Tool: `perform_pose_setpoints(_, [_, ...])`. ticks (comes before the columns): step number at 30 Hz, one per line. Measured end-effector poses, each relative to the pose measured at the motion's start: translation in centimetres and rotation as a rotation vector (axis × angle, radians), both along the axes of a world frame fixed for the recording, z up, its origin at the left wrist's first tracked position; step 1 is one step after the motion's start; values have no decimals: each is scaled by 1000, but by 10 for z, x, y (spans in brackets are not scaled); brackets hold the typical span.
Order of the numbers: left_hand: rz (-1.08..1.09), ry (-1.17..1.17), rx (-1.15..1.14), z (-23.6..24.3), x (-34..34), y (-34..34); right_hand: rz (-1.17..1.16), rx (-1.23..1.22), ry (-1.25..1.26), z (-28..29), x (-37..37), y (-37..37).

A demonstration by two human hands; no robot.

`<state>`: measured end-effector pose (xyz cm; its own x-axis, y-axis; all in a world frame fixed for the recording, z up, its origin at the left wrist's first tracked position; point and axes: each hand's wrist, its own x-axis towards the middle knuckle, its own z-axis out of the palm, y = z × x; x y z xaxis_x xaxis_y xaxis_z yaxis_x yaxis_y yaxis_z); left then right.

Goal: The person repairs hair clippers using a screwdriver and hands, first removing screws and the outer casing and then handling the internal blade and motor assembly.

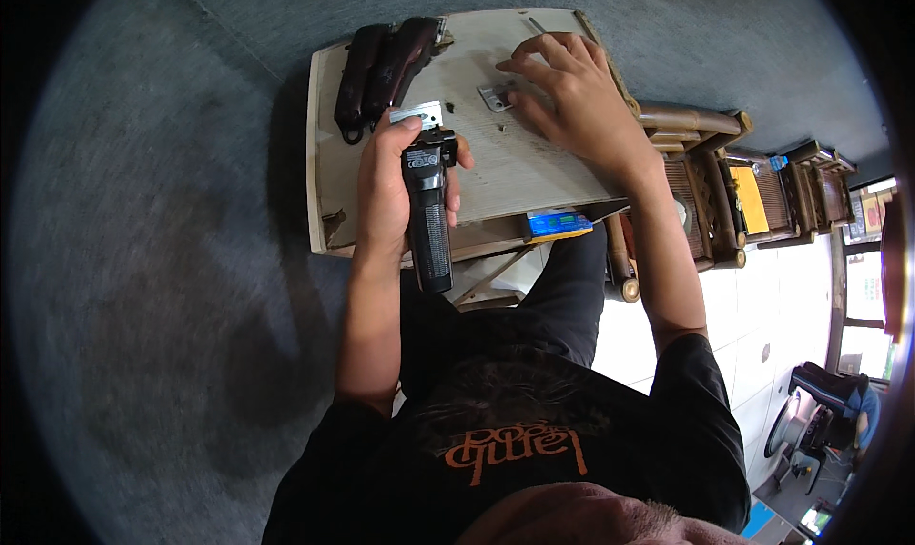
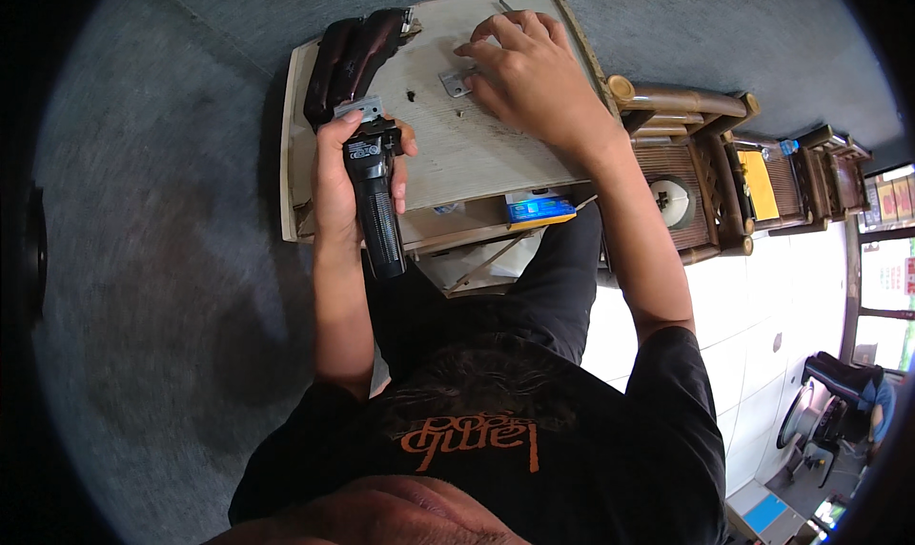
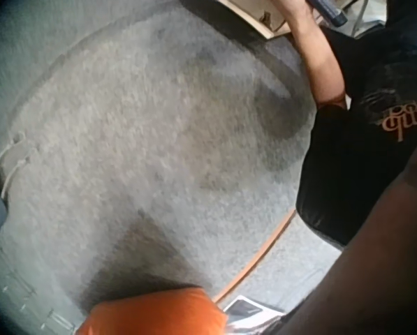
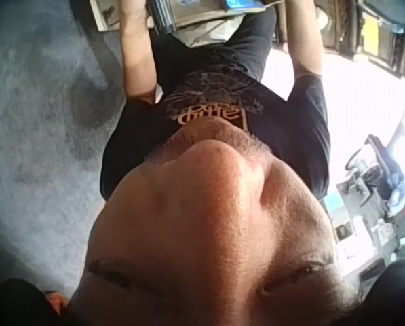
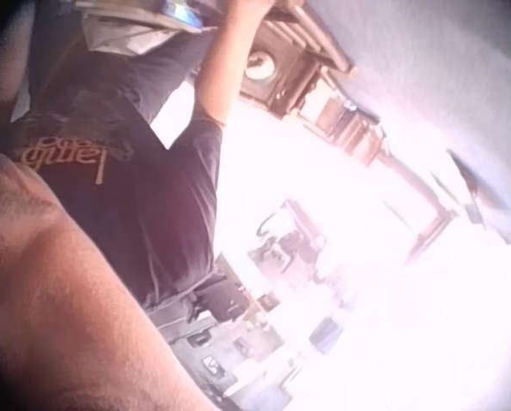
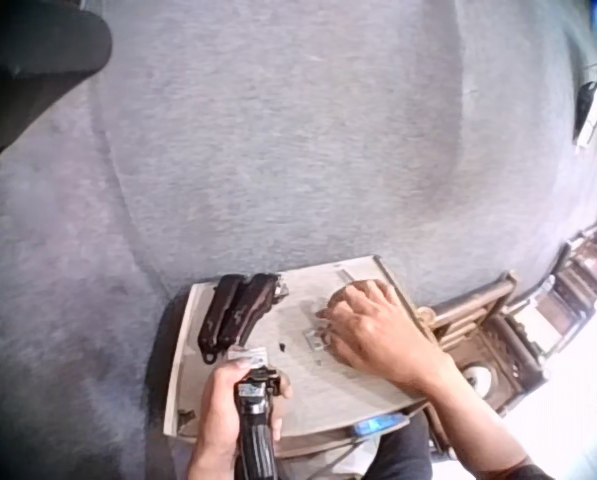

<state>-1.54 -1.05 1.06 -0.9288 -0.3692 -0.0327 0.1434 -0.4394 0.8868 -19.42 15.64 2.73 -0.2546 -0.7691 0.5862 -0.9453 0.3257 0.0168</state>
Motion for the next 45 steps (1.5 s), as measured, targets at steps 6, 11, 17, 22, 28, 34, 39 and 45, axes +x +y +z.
perform_pose_setpoints(6, [-10, 4, -44, 2, 1, 1, 43, 92, -33, -6, -11, -6])
perform_pose_setpoints(11, [-10, 14, -48, 2, 0, 1, 24, 127, -187, 3, -14, -8])
perform_pose_setpoints(17, [-1, -3, -24, 3, 0, 1, 18, 158, -190, 15, -5, -5])
perform_pose_setpoints(22, [-7, 1, -15, 2, 1, 1, 73, -208, -720, 21, 20, -2])
perform_pose_setpoints(28, [-1, -19, -55, 2, 1, 1, 297, -511, -1295, 10, 42, 0])
perform_pose_setpoints(34, [-12, -18, -31, 2, 2, 1, 108, -279, -1189, 13, 57, -2])
perform_pose_setpoints(39, [-33, 4, -53, 3, 2, 1, 195, -471, -1353, 23, 60, -4])
perform_pose_setpoints(45, [-76, -7, -71, 3, 1, 1, 370, -450, -1285, 9, 68, -22])
